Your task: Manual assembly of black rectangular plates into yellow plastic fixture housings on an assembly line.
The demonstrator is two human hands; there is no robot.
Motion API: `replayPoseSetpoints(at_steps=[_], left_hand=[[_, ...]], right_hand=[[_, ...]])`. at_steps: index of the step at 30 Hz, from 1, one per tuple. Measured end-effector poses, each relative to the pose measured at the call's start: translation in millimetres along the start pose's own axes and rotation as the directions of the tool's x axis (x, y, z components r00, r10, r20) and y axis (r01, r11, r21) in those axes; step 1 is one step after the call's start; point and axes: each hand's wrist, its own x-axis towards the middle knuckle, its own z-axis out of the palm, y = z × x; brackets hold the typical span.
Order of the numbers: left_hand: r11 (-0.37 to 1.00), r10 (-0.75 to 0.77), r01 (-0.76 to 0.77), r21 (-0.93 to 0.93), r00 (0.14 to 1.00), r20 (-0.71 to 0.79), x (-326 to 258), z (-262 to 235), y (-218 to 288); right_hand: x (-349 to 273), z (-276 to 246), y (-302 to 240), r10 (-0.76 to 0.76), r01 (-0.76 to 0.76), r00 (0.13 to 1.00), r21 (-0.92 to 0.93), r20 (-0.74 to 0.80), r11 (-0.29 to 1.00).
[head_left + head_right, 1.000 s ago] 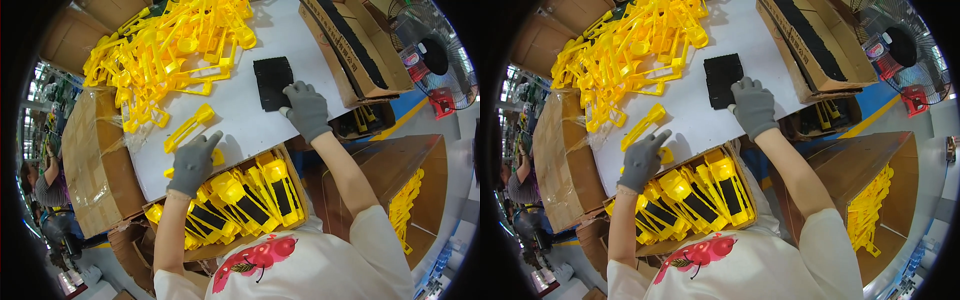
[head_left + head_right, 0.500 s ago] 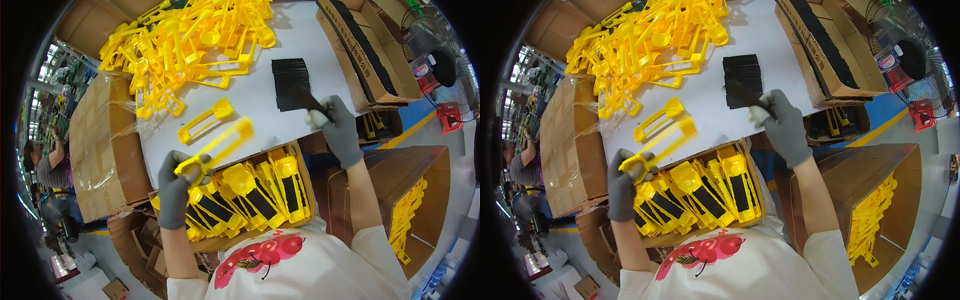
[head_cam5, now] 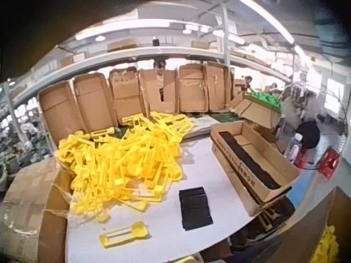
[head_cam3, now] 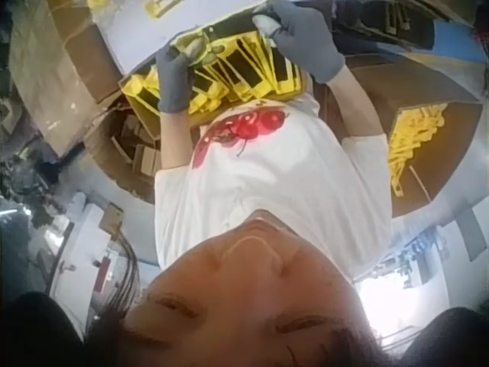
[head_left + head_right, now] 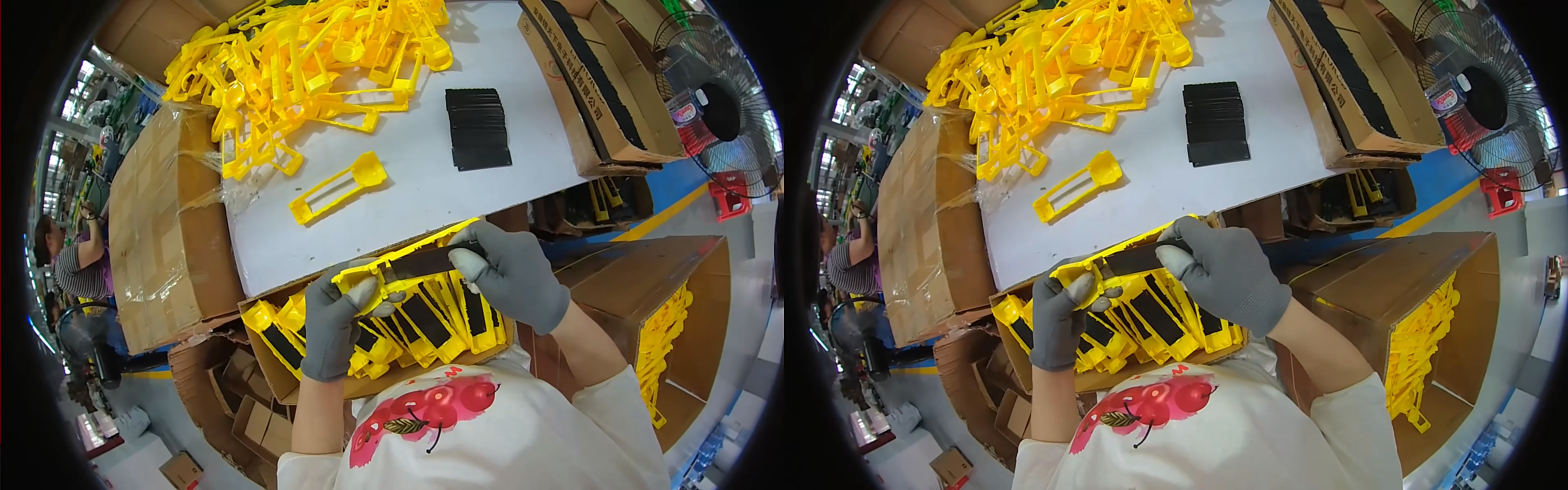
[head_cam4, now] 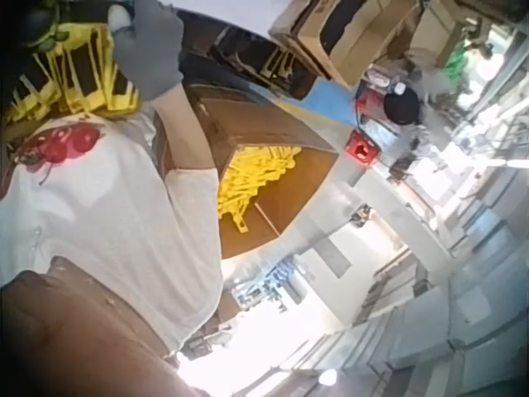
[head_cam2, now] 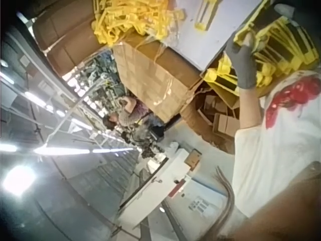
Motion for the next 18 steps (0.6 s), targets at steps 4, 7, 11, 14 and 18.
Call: replayPoseSetpoints(at_steps=[4, 7, 11, 14, 18], left_hand=[[1.000, -0.002, 0.002, -0.006, 1.000, -0.015, -0.7, 0.2, -1.4], [0.999, 0.047, -0.048, -0.018, 0.997, -0.062, -1.5, 3.6, 1.5], [0.999, -0.009, 0.007, -0.047, 0.999, -0.043, 1.2, 16.4, 3.1], [0.999, -0.008, 0.005, -0.048, 0.998, -0.054, 0.8, 20.3, 2.8], [1.000, 0.006, -0.006, 0.000, 1.000, -0.017, 4.1, 17.4, 1.9]], right_hand=[[0.3, -1.0, -1.4, 0.000, -0.001, 1.000, 0.077, 0.009, 0.997], [-0.8, -7.0, -11.0, 0.057, -0.062, 0.998, 0.181, 0.033, 0.982], [-0.8, 0.0, -0.6, 0.009, -0.007, 1.000, 0.105, -0.018, 0.994], [-1.6, 5.2, 1.1, -0.029, 0.028, 0.998, -0.024, -0.049, 0.999], [-3.8, 8.8, -0.7, -0.085, 0.076, 0.994, -0.139, -0.062, 0.987]])
